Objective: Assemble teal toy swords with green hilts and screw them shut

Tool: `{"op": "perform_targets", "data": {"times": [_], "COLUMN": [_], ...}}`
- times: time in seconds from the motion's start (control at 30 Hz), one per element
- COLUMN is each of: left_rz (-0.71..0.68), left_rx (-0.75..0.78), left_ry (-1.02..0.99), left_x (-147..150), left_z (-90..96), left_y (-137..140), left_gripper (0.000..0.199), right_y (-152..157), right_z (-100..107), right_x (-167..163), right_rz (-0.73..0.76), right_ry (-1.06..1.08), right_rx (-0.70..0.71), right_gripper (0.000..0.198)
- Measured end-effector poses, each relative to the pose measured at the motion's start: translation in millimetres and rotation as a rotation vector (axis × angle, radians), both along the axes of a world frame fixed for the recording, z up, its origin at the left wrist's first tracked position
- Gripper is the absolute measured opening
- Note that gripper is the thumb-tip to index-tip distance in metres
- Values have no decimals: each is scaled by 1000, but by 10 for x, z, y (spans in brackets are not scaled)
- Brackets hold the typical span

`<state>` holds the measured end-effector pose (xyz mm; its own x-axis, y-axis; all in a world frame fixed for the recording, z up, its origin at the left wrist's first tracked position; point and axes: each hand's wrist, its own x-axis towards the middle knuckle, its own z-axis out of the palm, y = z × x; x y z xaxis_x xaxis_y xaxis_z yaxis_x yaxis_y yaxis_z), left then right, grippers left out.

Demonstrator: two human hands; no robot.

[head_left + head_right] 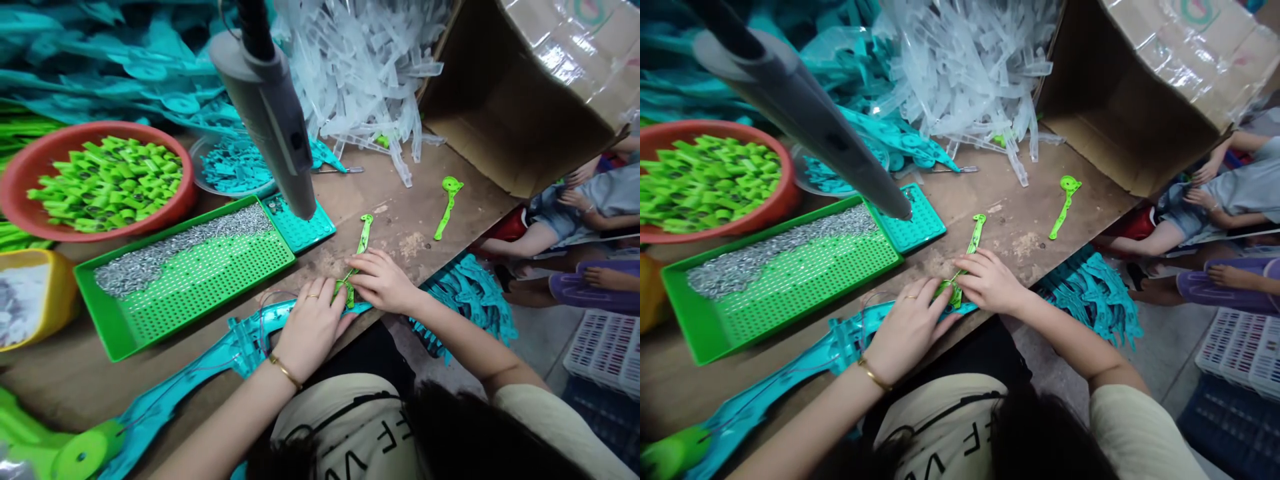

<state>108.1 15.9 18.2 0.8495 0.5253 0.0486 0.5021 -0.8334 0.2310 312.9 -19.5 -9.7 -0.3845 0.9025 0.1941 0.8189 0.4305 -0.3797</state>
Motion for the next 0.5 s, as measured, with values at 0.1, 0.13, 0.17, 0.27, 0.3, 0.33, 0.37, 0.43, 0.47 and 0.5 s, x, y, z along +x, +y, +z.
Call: {"op": "perform_targets", "data": {"times": [0.1,0.13,0.17,0.27,0.3,0.33,0.37,0.43,0.47,0.5], "left_rz": [18,20,18,2,-8,-20,-34,-62,-69,-71], "left_rx": [-37,-39,-32,13,27,40,50,59,62,64], "left_ry": [17,18,16,13,16,20,23,22,17,12], "left_x": [23,23,19,-8,-19,-29,-36,-42,-41,-40], "left_z": [-5,-9,-15,-35,-41,-46,-50,-60,-67,-74], "left_y": [-2,-4,-5,5,14,26,40,63,71,75], "left_gripper": [46,47,48,46,45,44,43,42,42,42], "right_y": [-49,-61,-61,96,217,370,548,930,1108,1263], "right_z": [11,21,31,28,10,-16,-48,-117,-149,-174], "right_x": [-34,-43,-40,110,219,356,515,856,1012,1144], "right_rz": [13,18,25,-10,-99,-235,-428,-832,-962,-1008], "right_ry": [-11,-6,10,106,138,156,161,81,53,28], "right_rx": [-19,-27,-31,-14,4,19,33,-14,-57,-85], "right_gripper": [21,21,21,22,25,29,35,55,67,75]}}
